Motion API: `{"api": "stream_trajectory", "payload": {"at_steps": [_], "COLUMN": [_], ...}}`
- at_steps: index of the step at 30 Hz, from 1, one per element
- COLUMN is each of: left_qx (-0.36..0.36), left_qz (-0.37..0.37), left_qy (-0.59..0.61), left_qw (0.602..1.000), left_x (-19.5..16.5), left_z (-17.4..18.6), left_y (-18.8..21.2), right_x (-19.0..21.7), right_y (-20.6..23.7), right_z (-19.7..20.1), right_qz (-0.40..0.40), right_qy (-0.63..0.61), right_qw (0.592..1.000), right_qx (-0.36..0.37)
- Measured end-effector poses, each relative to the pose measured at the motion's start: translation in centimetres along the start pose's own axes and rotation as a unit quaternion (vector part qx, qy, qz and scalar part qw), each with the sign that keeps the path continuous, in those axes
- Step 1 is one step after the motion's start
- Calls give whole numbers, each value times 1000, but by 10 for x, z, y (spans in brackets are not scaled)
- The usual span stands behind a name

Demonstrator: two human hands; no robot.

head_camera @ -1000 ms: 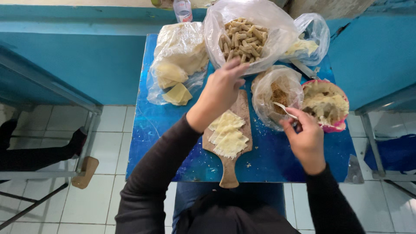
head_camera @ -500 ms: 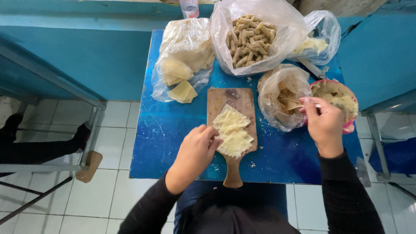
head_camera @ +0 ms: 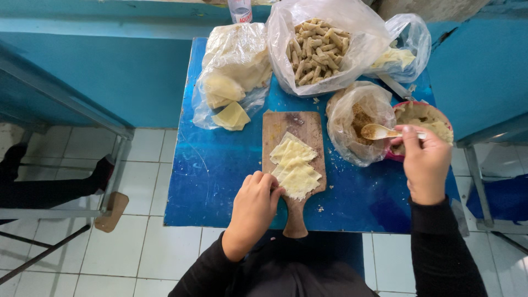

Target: The person places thin dough sheets on a small wooden board, spoons brown filling from a plastic bag onto each sheet, folds the sheets over the filling by hand, and places the finished filled rolls into a large plastic bag with other completed rolls.

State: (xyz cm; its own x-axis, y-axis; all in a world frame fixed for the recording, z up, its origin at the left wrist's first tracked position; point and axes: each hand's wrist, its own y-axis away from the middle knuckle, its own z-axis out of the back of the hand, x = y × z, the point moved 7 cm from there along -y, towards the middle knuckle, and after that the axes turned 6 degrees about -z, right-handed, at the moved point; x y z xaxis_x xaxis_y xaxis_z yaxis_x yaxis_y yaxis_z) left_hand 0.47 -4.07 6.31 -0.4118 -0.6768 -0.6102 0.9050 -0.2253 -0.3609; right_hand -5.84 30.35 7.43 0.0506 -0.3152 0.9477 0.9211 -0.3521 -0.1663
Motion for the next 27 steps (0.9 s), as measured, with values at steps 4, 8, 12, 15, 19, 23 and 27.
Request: {"api": "stream_trajectory", "payload": {"at_steps": [4, 8, 12, 15, 19, 23, 27], "left_qx": [8, 12, 9, 9, 8, -5, 5], "left_qz": [-1, -7, -10, -10, -8, -9, 0], "left_qy": [-7, -11, -11, -10, -6, 2, 10], "left_qw": [1000, 1000, 1000, 1000, 1000, 1000, 1000], "left_x": [-2, -3, -4, -4, -4, -4, -4], "left_z": [-2, -3, -1, -1, 0, 2, 1], "left_y": [1, 1, 0, 0, 1, 2, 1], "right_x": [6, 14, 23, 23, 2, -43, -86], "right_y": [6, 9, 24, 42, 50, 37, 33], "right_z": [-14, -17, -16, -8, 26, 72, 88], "right_qz": [2, 23, 64, 76, 48, -11, -55], "right_qy": [118, 75, 135, 142, 97, -379, -512], "right_qw": [993, 997, 989, 987, 993, 924, 850], "right_qx": [21, 24, 3, -20, -54, -50, -114]}}
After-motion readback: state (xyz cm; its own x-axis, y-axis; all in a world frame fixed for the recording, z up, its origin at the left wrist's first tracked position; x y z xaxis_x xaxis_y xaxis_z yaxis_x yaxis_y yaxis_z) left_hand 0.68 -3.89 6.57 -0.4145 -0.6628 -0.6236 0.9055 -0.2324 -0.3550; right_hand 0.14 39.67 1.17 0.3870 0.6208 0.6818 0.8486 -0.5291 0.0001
